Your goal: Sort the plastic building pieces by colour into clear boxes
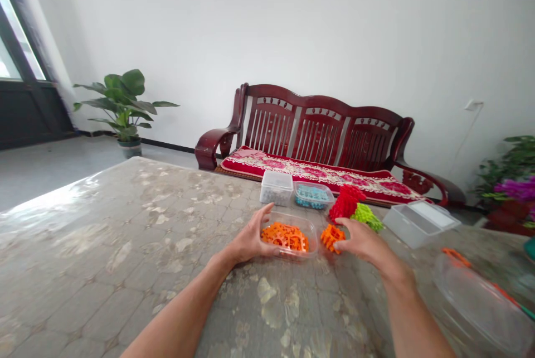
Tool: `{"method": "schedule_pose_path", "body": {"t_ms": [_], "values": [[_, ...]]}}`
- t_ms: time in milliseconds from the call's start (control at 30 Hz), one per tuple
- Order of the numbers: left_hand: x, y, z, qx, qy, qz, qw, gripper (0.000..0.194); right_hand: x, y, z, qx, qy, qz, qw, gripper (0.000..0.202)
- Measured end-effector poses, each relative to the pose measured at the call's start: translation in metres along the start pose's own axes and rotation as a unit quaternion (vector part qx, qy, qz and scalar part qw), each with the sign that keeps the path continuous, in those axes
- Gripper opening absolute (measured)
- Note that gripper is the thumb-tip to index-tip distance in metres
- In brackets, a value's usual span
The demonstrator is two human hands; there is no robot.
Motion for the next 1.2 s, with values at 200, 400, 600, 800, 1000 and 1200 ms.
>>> {"method": "schedule_pose_path", "body": {"t_ms": [200, 400, 600, 800, 1000, 1200], "values": [[0.0, -0.007, 0.0, -0.015, 0.002, 0.003, 1.0, 0.117, -0.004, -0.009, 0.0, -0.011, -0.037, 0.021, 0.999, 0.053], [0.0, -0.004, 0.0, -0.011, -0.002, -0.002, 1.0, 0.118, -0.005, -0.011, -0.002, -0.038, -0.031, 0.035, 0.998, 0.039], [0.0, -0.007, 0.0, -0.012, 0.0, 0.0, 1.0, 0.117, -0.008, -0.021, -0.011, 0.009, 0.045, 0.027, 0.999, 0.037], [0.0, -0.006, -0.001, -0.016, 0.001, -0.014, 1.0, 0.119, -0.016, -0.037, -0.016, 0.019, 0.003, -0.001, 1.0, 0.039], [0.0, 0.0, -0.006, -0.024, 0.013, -0.026, 0.999, 0.122, -0.032, -0.057, -0.013, -0.028, -0.095, -0.03, 0.995, 0.021], [-0.002, -0.008, -0.018, -0.022, 0.043, -0.032, 0.998, 0.121, -0.042, -0.086, 0.009, -0.119, -0.161, -0.009, 0.98, 0.03]]}}
Point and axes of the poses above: each hand's wrist, its own x-axis towards the middle knuckle, its own z-axis out of the palm, y = z × x, the point moved 1 cm from there along x, towards the middle knuckle, and after that the axes turned 7 degrees about -y, right-handed, at the moved point
